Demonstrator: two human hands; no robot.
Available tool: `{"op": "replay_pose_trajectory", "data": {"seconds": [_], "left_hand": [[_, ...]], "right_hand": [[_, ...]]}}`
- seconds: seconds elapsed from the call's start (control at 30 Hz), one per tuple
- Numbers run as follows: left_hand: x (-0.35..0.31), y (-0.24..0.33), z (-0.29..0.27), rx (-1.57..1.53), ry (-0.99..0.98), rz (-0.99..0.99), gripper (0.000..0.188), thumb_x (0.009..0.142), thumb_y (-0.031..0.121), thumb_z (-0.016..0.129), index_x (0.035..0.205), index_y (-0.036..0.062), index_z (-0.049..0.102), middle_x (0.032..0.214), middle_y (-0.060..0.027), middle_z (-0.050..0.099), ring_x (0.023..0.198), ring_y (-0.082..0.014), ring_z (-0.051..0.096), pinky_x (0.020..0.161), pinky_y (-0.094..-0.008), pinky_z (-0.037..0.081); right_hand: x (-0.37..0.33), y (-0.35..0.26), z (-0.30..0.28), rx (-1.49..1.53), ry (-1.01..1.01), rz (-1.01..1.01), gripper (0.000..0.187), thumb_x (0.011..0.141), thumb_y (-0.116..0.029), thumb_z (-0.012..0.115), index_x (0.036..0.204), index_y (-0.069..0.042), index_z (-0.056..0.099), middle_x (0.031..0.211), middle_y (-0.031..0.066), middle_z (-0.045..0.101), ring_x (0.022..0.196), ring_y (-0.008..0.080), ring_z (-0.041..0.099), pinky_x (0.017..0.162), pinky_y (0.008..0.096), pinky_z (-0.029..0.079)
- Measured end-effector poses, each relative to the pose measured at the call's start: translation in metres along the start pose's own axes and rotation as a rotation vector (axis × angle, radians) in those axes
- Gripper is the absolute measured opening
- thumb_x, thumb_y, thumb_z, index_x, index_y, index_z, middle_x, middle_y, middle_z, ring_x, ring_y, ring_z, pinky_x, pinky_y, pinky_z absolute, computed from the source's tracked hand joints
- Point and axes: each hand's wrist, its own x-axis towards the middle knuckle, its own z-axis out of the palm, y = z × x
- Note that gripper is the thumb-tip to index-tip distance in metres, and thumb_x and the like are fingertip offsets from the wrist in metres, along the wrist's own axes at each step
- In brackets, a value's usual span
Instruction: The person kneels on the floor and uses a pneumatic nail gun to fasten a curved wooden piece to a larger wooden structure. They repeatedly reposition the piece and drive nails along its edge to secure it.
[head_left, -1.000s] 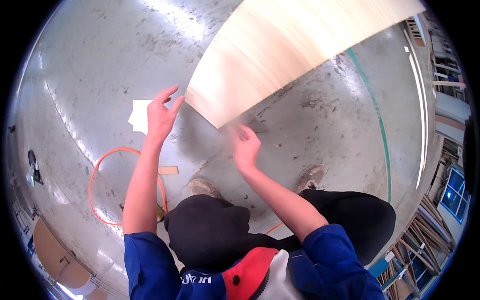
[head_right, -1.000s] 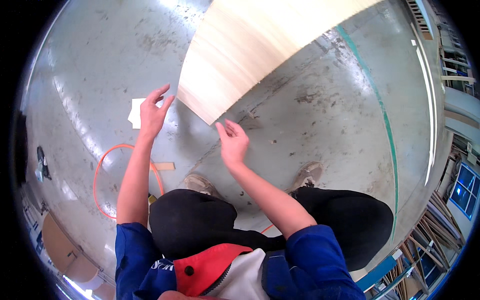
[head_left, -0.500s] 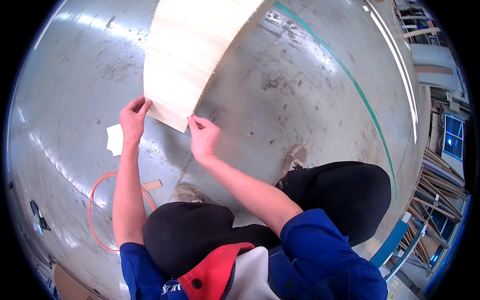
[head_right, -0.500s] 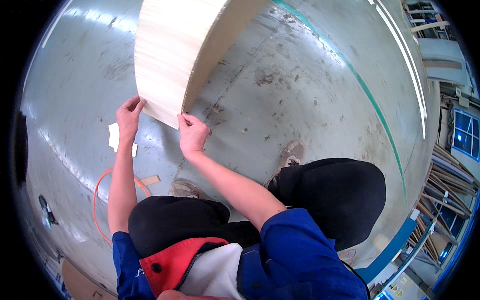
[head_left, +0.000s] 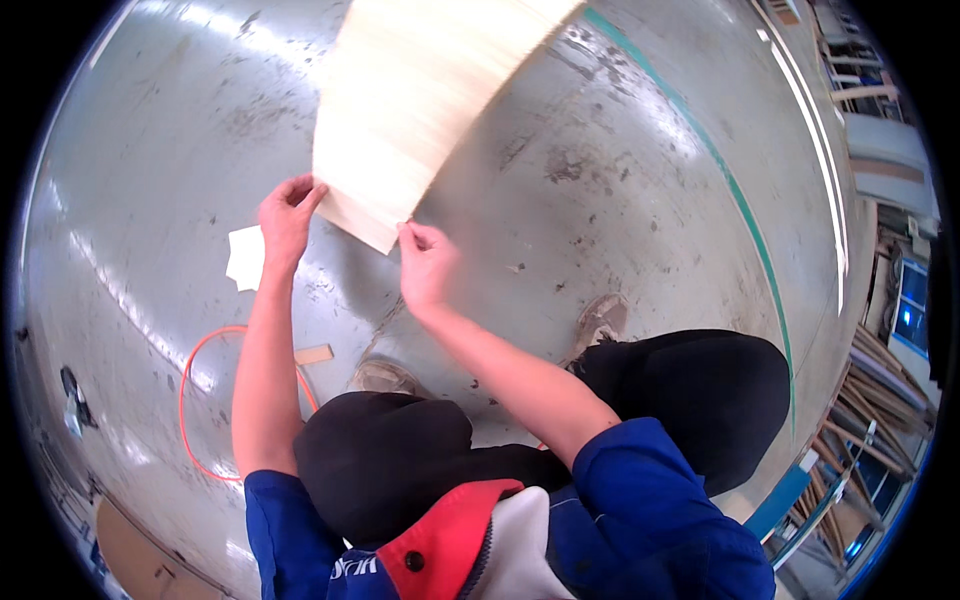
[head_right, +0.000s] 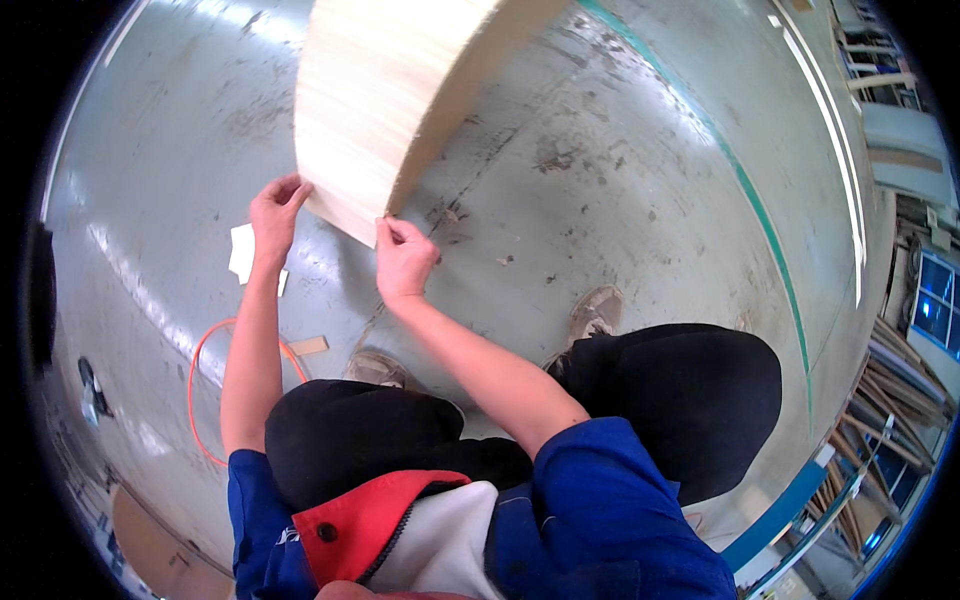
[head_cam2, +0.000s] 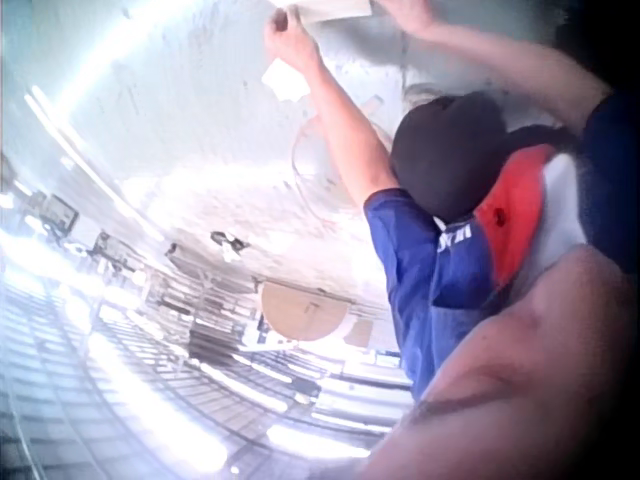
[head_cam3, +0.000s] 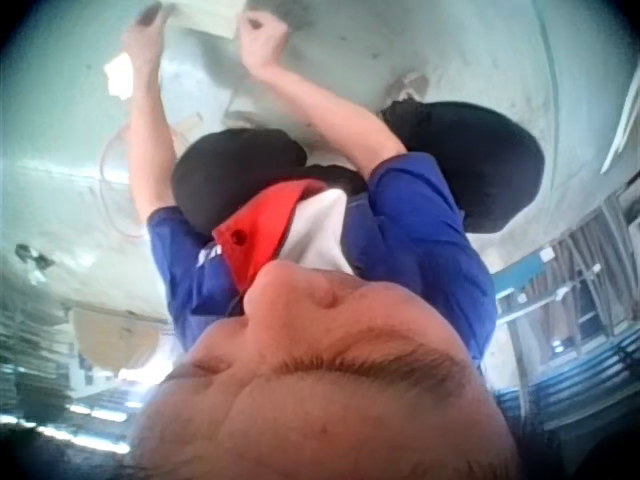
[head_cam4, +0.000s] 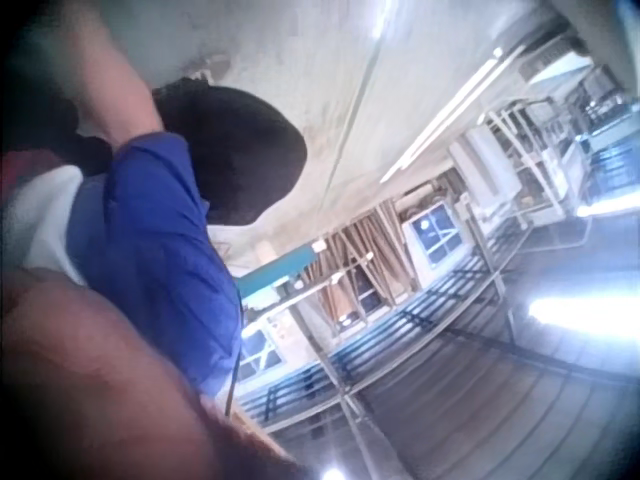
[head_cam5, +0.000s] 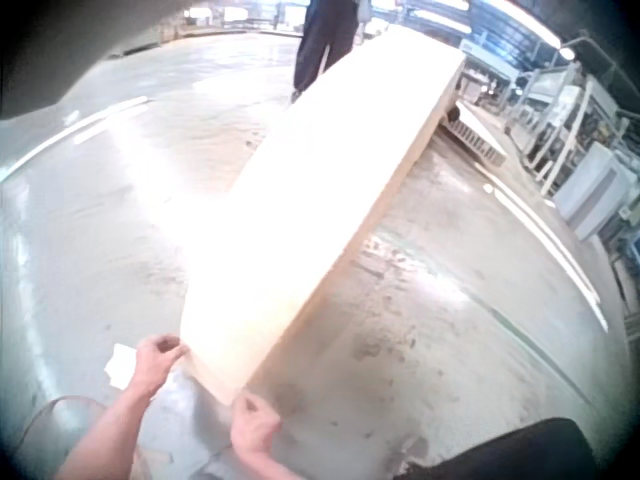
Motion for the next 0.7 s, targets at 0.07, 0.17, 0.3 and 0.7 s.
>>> {"op": "replay_pose_trajectory", "data": {"seconds": [0.07,0.17,0.3,0.7], "left_hand": [[-0.001,-0.005,0.002,-0.159,-0.017,0.068,0.038,0.092,0.015,0.081,0.124,-0.0041,0.074,0.116,-0.0151,0.078,0.108,-0.0198,0.073,0.098,-0.0324,0.056],[0.001,-0.009,0.002,-0.055,-0.021,0.032,0.038,0.093,0.015,0.079,0.126,-0.0034,0.074,0.120,-0.0156,0.078,0.111,-0.0224,0.073,0.099,-0.0344,0.056],[0.005,-0.007,-0.008,-0.006,-0.104,0.082,0.039,0.093,0.018,0.077,0.126,-0.0029,0.074,0.120,-0.0162,0.078,0.111,-0.0249,0.074,0.097,-0.0362,0.056],[-0.013,-0.019,0.003,-0.003,-0.004,0.095,0.043,0.093,0.020,0.071,0.133,0.0041,0.071,0.123,-0.0199,0.075,0.114,-0.0353,0.072,0.101,-0.0434,0.055]], "right_hand": [[0.002,-0.005,-0.006,-0.005,-0.021,-0.008,0.025,0.090,-0.017,0.083,0.102,0.004,0.081,0.091,0.0122,0.081,0.078,0.0136,0.074,0.079,0.0297,0.059],[0.004,-0.008,-0.011,-0.046,-0.008,-0.010,0.032,0.089,-0.018,0.084,0.113,0.004,0.080,0.097,0.0121,0.082,0.081,0.0128,0.073,0.081,0.0281,0.058],[0.002,-0.004,-0.006,-0.048,-0.065,-0.054,0.034,0.093,-0.018,0.081,0.118,0.005,0.078,0.100,0.0142,0.081,0.083,0.0135,0.072,0.082,0.0293,0.058],[0.010,-0.002,-0.012,-0.219,-0.151,-0.077,0.030,0.100,-0.020,0.075,0.112,0.008,0.078,0.096,0.0060,0.078,0.086,0.0086,0.065,0.084,0.0284,0.054]]}}
